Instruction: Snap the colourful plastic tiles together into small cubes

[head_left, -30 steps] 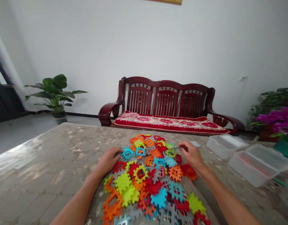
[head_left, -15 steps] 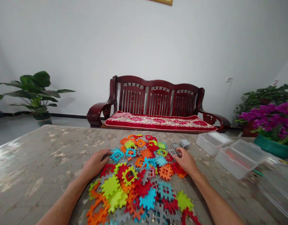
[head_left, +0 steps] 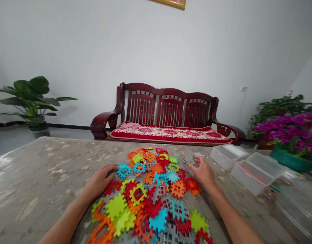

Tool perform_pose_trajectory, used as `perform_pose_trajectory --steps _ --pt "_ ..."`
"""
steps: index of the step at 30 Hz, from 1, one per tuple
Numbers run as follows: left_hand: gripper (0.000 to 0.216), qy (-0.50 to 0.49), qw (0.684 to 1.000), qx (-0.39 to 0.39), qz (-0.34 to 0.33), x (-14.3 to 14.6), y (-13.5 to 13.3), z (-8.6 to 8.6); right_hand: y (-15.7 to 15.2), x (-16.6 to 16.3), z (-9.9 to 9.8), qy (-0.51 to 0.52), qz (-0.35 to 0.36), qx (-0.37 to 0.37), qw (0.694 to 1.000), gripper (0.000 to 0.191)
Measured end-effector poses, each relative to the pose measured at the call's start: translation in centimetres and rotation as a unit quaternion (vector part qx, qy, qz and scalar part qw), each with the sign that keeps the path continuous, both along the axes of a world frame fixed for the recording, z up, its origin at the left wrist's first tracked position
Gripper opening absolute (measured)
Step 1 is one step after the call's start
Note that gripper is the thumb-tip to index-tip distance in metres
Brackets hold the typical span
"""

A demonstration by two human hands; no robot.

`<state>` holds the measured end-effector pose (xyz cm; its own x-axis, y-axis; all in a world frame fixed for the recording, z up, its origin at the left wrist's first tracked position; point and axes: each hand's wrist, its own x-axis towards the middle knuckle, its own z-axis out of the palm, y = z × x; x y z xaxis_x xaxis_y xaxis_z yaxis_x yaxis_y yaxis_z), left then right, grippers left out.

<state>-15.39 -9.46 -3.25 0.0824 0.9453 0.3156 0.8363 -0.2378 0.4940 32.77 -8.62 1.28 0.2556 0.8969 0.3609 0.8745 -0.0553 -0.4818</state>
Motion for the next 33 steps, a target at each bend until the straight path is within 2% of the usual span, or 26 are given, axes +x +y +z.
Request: perform_pose_trajectory --steps 3,10,15,22,33 --pt "0.038 0.003 1.0 0.0 0.0 0.0 0.0 -0.1 1.2 1.2 0.4 0.003 -0.042 0.009 0.999 0.047" --pt "0.039 0.004 1.0 -0.008 -0.001 0.0 0.1 -0.1 2.2 2.7 0.4 -0.002 -0.07 0.026 0.997 0.046" --pt "0.039 0.006 1.0 0.003 -0.004 -0.1 0.1 -0.1 2.1 1.7 0.4 -0.014 -0.064 0.001 0.998 0.048" --pt "0.038 0.004 1.0 0.008 -0.003 -0.3 0.2 -0.3 2.6 -0.7 1.4 -0.044 -0.07 -0.044 0.996 0.053" --pt "0.039 -0.006 1.0 0.002 0.0 0.0 -0.1 0.0 3.0 -0.7 1.1 -0.06 -0.08 -0.077 0.992 0.055"
